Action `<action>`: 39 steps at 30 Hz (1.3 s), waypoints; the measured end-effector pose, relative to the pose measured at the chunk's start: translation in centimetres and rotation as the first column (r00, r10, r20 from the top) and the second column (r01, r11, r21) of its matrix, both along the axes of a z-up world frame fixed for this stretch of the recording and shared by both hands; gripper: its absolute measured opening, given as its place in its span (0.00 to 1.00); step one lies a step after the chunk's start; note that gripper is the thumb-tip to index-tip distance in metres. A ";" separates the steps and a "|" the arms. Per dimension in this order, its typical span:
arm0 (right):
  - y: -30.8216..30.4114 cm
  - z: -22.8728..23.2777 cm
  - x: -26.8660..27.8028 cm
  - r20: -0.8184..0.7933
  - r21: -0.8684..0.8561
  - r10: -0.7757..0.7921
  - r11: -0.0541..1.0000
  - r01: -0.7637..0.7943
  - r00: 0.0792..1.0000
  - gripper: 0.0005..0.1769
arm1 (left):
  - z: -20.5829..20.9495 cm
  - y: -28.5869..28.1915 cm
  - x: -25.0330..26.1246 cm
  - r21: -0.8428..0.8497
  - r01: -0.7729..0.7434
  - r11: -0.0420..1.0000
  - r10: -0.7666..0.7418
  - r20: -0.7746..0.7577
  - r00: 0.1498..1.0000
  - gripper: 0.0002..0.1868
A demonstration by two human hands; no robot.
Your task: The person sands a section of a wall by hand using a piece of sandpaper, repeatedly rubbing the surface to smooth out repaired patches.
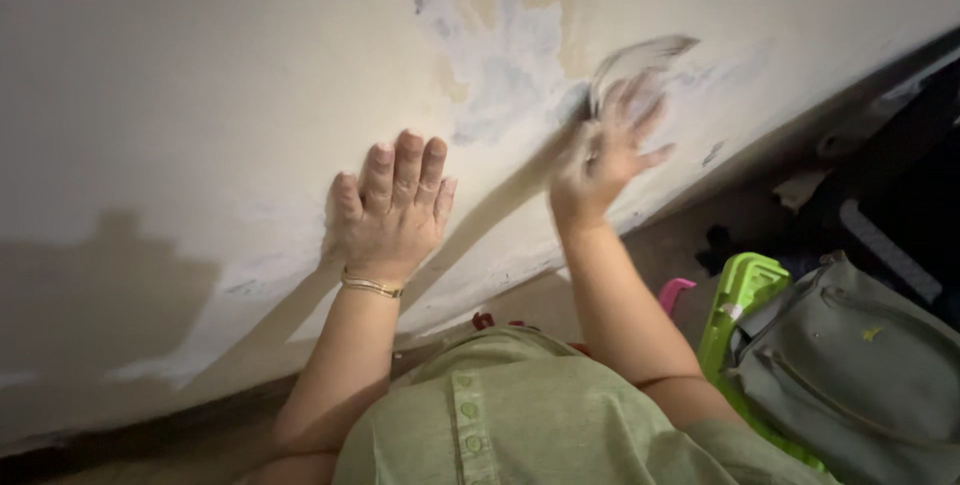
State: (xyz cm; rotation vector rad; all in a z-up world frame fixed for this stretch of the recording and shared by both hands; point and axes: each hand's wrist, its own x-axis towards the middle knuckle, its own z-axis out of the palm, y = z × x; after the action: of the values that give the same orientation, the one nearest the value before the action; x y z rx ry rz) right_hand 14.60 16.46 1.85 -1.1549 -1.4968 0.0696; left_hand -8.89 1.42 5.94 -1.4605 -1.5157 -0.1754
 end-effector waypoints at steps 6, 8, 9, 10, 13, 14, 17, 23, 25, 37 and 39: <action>5.3 0.7 4.4 0.072 0.031 -0.303 0.953 0.302 0.950 0.26 | -0.3 0.3 0.0 0.001 0.000 1.000 0.000 -0.006 1.000 0.43; 5.7 0.7 5.0 0.012 0.029 -0.228 0.973 0.227 0.974 0.28 | -0.6 0.5 0.0 -0.002 0.011 1.000 -0.011 0.014 1.000 0.43; 5.6 0.7 5.1 -0.018 0.030 -0.190 0.981 0.191 0.982 0.29 | -0.8 0.3 -0.1 -0.009 0.007 1.000 -0.007 0.010 1.000 0.43; 5.3 0.8 4.7 -0.036 0.019 -0.161 0.987 0.161 0.986 0.29 | -0.8 0.3 -0.1 -0.008 0.001 1.000 -0.001 0.007 1.000 0.43; 1.9 -0.4 2.1 0.043 0.041 -0.098 0.995 0.096 0.994 0.28 | -0.8 0.1 -0.2 -0.010 -0.003 1.000 0.003 0.003 1.000 0.43; 0.1 -1.2 1.2 0.159 0.087 -0.103 0.992 0.090 0.982 0.27 | -0.8 0.1 -0.2 -0.011 -0.001 1.000 0.001 0.002 1.000 0.43; -0.1 -1.3 0.5 0.245 0.149 -0.169 0.980 0.135 0.955 0.28 | -0.9 0.4 -0.3 -0.005 -0.010 1.000 0.010 -0.020 1.000 0.42; 6.2 4.7 3.2 -0.160 0.056 -0.103 0.992 0.113 0.982 0.29 | -0.9 0.6 -0.4 0.025 0.004 1.000 -0.003 -0.028 1.000 0.39; 6.7 4.6 3.9 -0.085 0.054 -0.137 0.988 0.142 0.987 0.30 | -0.9 0.6 -0.5 0.016 -0.015 1.000 0.015 -0.038 0.999 0.39; 5.9 2.1 4.3 -0.016 0.055 -0.177 0.983 0.178 0.984 0.31 | -1.1 1.1 -0.3 0.043 -0.014 0.999 0.016 -0.030 0.999 0.39; 6.2 2.7 4.9 -0.033 0.058 -0.143 0.988 0.145 0.989 0.31 | -1.0 0.9 -0.3 0.038 -0.014 0.999 0.015 -0.028 0.999 0.40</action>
State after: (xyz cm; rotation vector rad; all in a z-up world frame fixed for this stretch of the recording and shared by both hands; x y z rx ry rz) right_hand 19.45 22.68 4.55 -1.2055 -1.3775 -0.0573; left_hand -9.15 2.36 4.97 -1.4160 -1.4922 -0.1731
